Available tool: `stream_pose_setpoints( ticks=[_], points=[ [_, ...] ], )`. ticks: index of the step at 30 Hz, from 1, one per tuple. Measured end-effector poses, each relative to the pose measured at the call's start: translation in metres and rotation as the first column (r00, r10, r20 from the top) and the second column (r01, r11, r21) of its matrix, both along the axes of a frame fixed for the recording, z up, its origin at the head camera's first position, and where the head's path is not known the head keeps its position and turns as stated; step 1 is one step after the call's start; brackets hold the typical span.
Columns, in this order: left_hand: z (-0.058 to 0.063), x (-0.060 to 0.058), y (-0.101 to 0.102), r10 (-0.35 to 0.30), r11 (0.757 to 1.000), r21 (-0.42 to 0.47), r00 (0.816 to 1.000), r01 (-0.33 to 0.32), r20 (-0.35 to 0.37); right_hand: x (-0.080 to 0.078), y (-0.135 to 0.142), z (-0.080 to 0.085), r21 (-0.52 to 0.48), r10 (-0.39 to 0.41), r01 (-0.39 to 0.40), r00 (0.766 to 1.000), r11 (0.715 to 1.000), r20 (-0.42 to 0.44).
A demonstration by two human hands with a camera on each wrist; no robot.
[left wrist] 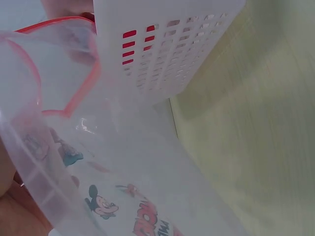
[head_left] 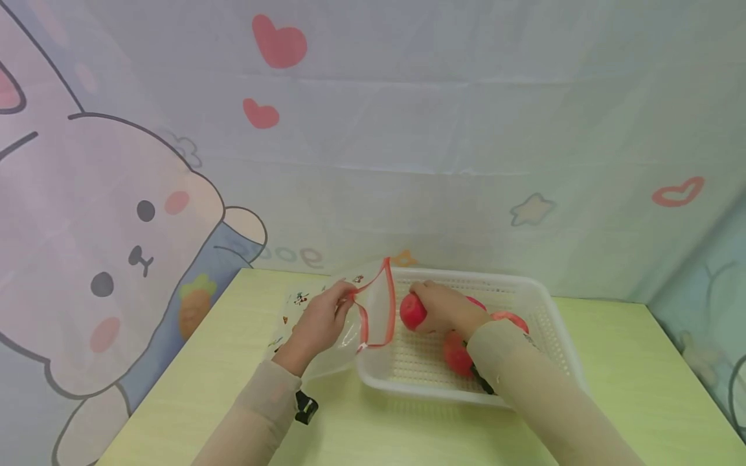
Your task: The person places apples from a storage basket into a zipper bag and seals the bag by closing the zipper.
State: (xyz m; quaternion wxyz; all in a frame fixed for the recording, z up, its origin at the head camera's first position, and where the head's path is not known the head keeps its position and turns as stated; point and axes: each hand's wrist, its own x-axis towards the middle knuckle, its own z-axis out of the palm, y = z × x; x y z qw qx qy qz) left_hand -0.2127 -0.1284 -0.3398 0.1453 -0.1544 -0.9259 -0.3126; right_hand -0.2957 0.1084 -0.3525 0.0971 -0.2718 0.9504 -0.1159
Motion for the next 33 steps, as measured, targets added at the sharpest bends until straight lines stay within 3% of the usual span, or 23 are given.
stream_pose_setpoints(
  ticks=[11, 33],
  points=[
    [-0.0037, -0.0014, -0.0045, 0.028, 0.999, -0.022, 1.000, -0.028, -0.015, -0.0029, -0.0004, 0.0006, -0.033, 0.015, -0.016, 0.999, 0.999, -0.033],
    [-0.0065, -0.0052, -0.0086, 0.077, 0.997, -0.034, 0.997, -0.076, 0.006, -0.0006, 0.0003, 0.0076, -0.114, -0.002, 0.004, 1.000, 0.993, 0.014]
  ],
)
